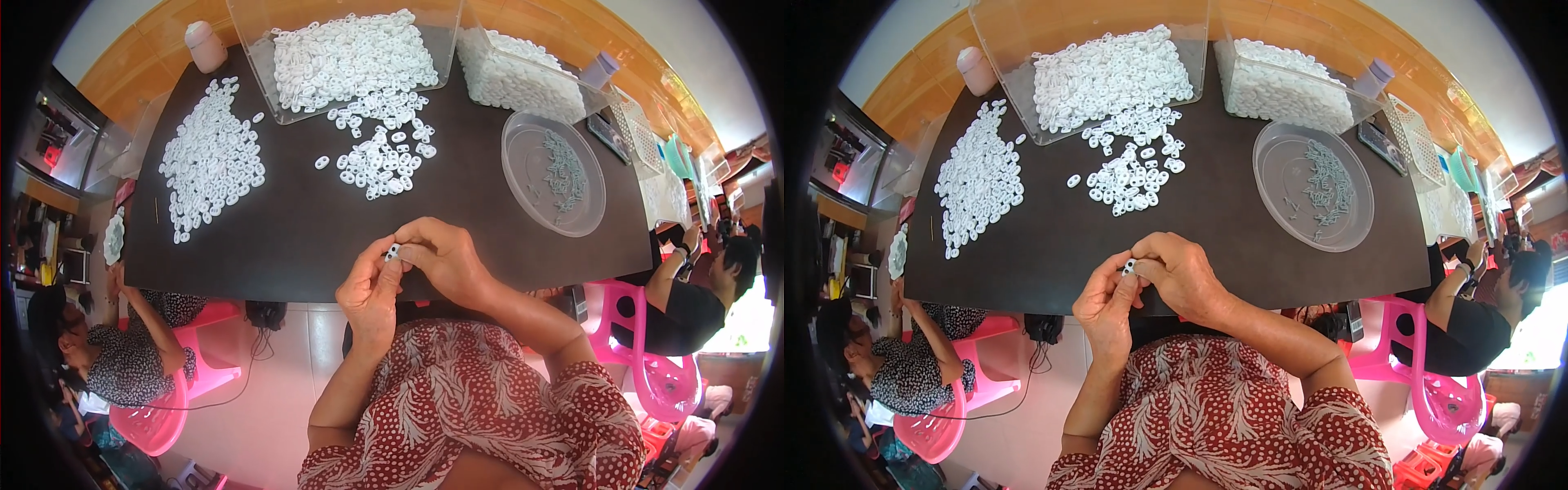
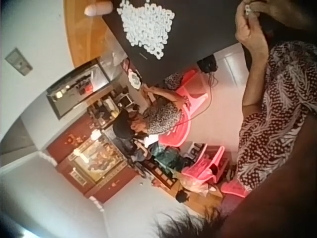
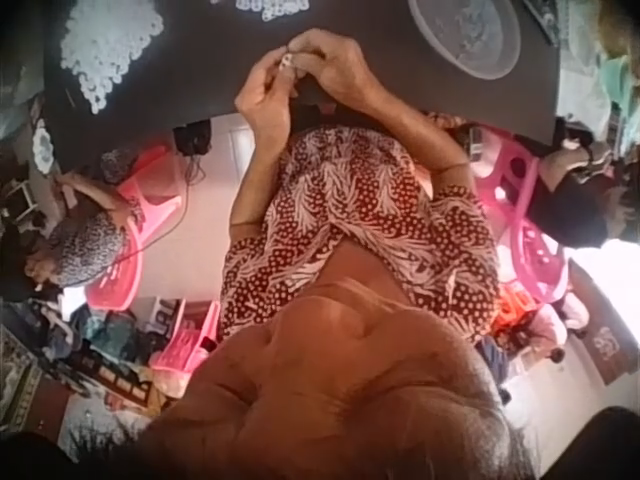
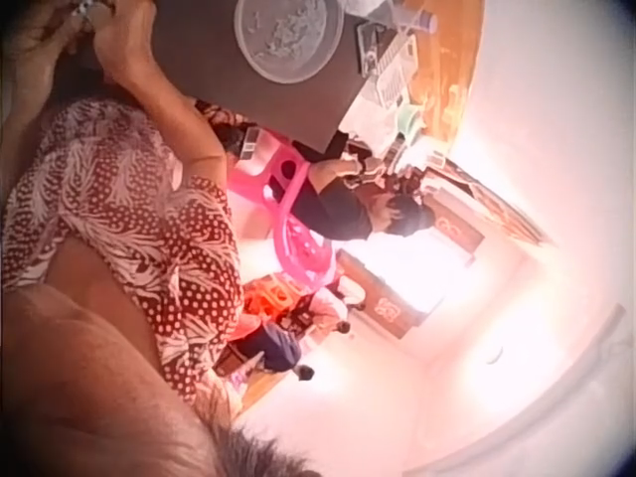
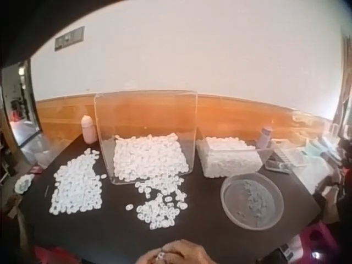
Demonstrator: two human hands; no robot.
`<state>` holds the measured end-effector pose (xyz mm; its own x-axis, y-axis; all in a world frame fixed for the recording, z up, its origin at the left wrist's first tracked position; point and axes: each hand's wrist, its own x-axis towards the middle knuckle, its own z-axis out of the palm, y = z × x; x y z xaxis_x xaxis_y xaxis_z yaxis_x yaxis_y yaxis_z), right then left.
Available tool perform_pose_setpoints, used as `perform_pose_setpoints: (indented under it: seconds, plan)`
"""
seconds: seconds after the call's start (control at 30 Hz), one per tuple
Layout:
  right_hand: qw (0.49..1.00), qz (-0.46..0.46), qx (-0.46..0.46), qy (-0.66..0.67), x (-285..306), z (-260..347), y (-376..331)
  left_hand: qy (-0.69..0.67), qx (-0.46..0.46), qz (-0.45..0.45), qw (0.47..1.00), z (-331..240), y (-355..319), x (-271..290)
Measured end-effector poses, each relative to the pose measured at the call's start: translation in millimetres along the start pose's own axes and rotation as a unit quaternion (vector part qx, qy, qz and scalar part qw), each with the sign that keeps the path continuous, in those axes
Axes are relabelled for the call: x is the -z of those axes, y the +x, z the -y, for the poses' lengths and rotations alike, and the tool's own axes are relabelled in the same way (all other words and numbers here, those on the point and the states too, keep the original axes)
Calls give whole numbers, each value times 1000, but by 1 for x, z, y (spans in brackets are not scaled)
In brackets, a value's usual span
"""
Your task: Manually assembling small plastic components by inserting blue pins into white oval bases.
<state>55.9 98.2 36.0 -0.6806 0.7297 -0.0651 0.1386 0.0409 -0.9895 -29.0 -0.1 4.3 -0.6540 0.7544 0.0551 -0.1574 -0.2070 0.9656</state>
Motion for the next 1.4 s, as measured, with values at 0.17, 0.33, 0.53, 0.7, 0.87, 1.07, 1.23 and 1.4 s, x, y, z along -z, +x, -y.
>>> perform_pose_setpoints:
  seconds: [0.17, 0.33, 0.53, 0.7, 0.87, 1.07, 1.23, 1.4]
  plan:
    - [995, 11, 91, -50, 7, -10, -1, -38, 15, 2, 999, -2, 1, -3]
    - [956, -3, 231, -184, 8, -10, -5, -117, 31, -4, 993, -1, 3, -3]
    - [897, -94, 350, -253, 1, -15, -5, -136, 45, -69, 987, -12, 5, -17]
    - [886, -117, 372, -251, 4, -12, -4, -145, 63, -51, 986, -16, 3, -16]
    - [902, -105, 352, -228, 7, -17, -6, -101, 42, -40, 993, -9, 5, -11]
    - [909, -108, 347, -204, 6, -17, -8, -34, 5, -20, 999, -4, 5, -6]
    - [927, -100, 323, -160, 5, -13, -12, -57, -13, -13, 998, -6, 3, -5]
    - [939, -85, 310, -123, 7, -15, -14, -53, -10, -8, 999, -9, 2, -8]
